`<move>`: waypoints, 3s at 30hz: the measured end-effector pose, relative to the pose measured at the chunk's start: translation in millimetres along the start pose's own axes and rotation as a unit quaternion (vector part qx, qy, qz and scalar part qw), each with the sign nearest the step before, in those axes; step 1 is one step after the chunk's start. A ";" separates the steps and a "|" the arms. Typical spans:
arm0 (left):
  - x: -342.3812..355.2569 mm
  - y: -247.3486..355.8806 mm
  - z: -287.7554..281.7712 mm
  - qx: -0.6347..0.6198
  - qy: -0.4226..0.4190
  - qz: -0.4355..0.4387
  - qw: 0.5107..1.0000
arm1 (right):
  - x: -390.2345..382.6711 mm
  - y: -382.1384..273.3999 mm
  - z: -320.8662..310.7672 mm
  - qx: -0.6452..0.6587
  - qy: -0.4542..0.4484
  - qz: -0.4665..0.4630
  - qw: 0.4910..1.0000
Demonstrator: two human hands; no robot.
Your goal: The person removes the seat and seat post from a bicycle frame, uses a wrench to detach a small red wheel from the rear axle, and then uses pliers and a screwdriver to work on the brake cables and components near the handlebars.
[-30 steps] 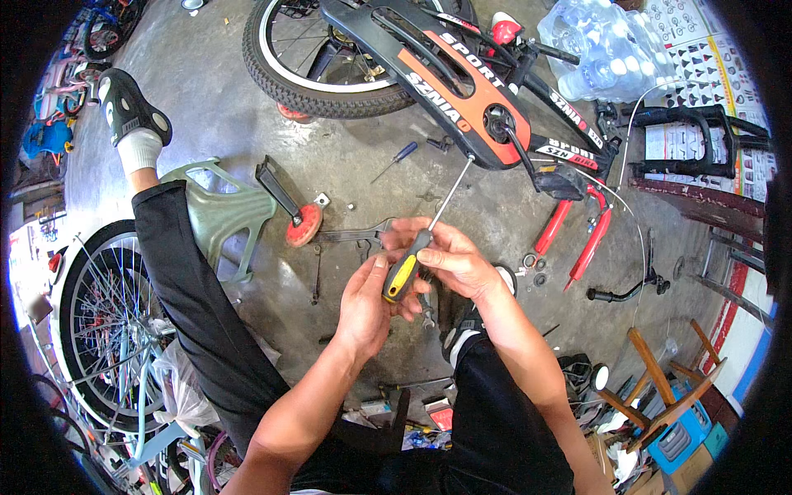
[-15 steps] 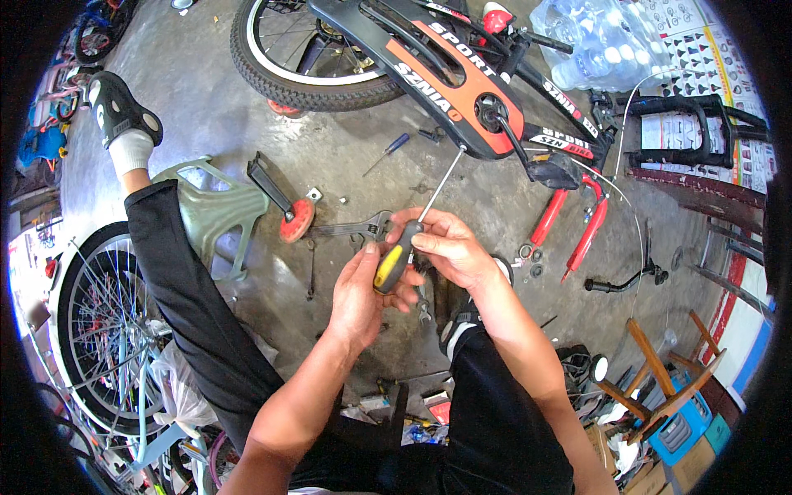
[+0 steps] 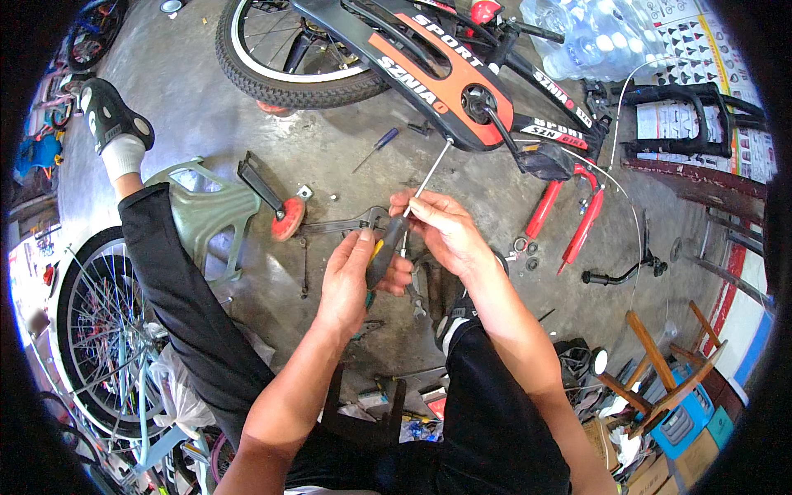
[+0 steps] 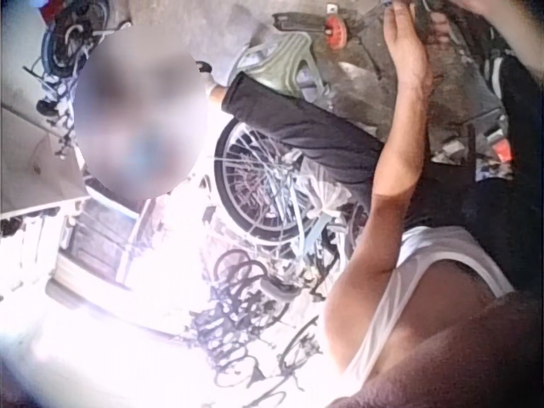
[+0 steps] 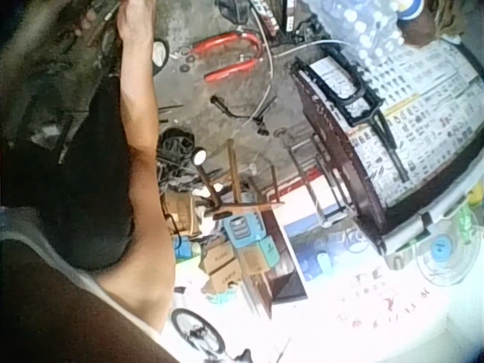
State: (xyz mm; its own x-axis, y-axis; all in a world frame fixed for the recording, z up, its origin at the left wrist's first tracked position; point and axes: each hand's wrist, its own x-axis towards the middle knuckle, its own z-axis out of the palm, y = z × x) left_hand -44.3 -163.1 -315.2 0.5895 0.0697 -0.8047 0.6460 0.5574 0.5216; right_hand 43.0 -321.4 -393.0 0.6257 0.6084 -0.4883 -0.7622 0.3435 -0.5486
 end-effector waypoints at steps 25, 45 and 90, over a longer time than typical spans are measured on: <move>21.1 8.7 -4.0 0.200 -0.073 0.037 0.976 | 24.3 -20.3 -4.0 0.073 0.162 -0.053 0.983; -5.1 24.5 -115.8 0.862 0.066 0.035 0.501 | 47.2 39.4 -67.2 -0.248 0.263 -0.102 0.927; 24.0 53.9 -58.8 0.890 0.040 -0.015 0.454 | 47.9 -16.0 -28.3 0.184 0.130 -0.202 0.953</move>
State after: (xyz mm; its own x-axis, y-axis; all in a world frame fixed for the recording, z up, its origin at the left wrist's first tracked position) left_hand -23.8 -82.8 -323.1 0.5937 0.1530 -0.7900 0.0635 -0.9876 -0.1435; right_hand 89.8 -318.0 -426.8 0.8638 0.1910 -0.4661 -0.4268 0.7691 -0.4757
